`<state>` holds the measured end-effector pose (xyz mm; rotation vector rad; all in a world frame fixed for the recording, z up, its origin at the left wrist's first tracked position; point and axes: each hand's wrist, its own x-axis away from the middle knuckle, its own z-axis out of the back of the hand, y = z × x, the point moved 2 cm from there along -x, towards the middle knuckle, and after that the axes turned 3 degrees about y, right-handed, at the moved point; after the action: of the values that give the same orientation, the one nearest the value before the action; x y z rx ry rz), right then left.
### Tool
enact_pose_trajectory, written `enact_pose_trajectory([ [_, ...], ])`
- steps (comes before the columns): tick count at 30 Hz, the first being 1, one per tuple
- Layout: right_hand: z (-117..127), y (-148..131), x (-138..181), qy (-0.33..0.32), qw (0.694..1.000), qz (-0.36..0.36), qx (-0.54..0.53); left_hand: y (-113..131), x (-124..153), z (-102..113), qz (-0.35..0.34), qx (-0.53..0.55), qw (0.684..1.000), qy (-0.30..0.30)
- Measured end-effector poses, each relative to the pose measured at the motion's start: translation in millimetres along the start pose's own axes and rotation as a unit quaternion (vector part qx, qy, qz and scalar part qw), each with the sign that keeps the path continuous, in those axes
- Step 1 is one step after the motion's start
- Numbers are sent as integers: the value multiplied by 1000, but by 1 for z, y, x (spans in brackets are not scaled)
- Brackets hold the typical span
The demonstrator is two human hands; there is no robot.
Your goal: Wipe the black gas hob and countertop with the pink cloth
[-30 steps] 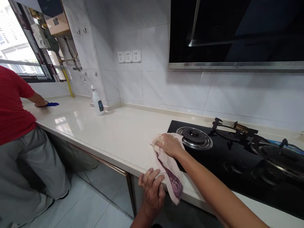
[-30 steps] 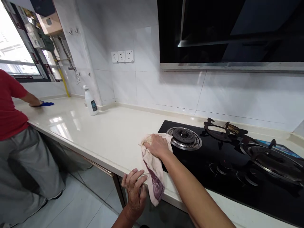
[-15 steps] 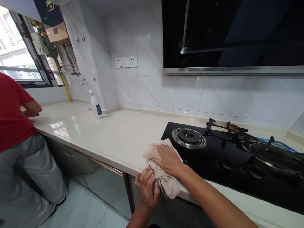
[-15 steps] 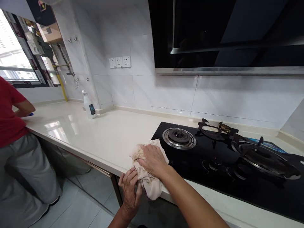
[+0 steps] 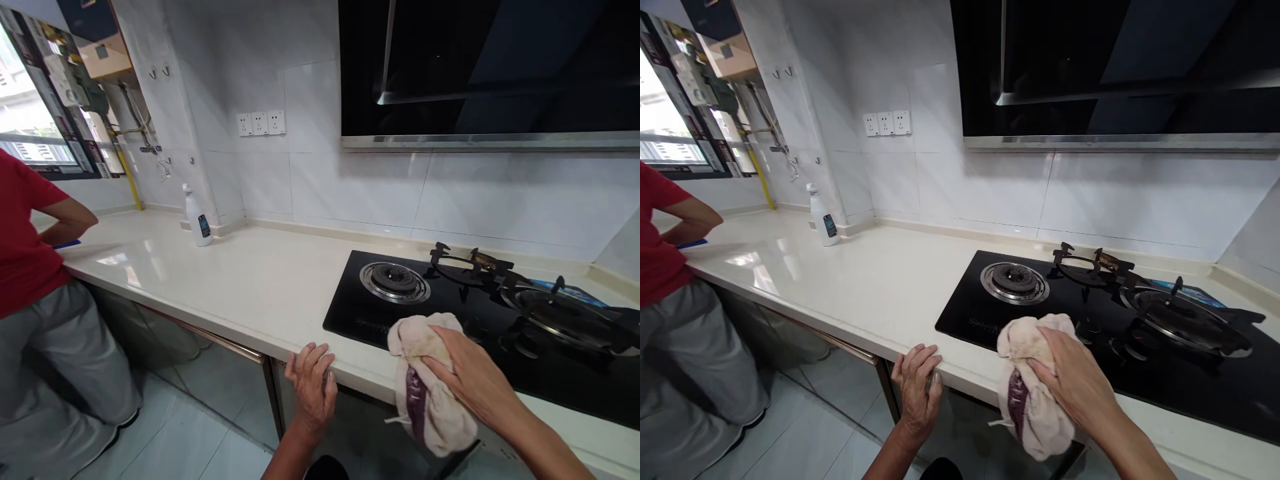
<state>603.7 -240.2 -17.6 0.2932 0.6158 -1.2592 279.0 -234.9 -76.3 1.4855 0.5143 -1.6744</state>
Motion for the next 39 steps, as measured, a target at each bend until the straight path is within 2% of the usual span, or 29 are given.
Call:
enact_pose_trajectory([
  [2,5,10,13,14,999,-25,16,0,1,-1,7,1,1000,0],
  [5,7,-3,11,4,998,-56,23,0,2,-3,3,-9,1000,-2],
  [8,-1,-44,-11,-19,998,-53,8,-1,5,-7,3,-9,1000,11],
  [14,-33,-132,-63,-40,998,18,-53,-7,8,-8,-17,-12,1000,2],
  [16,-40,-148,-73,-46,996,27,-65,-8,7,-5,-27,-24,999,-7],
  [19,-42,-156,-75,-40,995,29,-86,-11,5,-1,-38,-26,999,-11],
  [25,-25,-143,-53,-25,990,8,-141,-21,4,4,-61,-26,997,-38],
  [30,-2,-120,-34,-25,983,-27,-177,-27,1,-1,-49,-28,998,-32],
  [34,16,-86,-12,-15,983,-77,-167,-27,-1,-5,-50,-28,998,-16],
  [39,36,-29,26,5,985,-136,-105,-39,4,-8,-56,-35,998,-22],
])
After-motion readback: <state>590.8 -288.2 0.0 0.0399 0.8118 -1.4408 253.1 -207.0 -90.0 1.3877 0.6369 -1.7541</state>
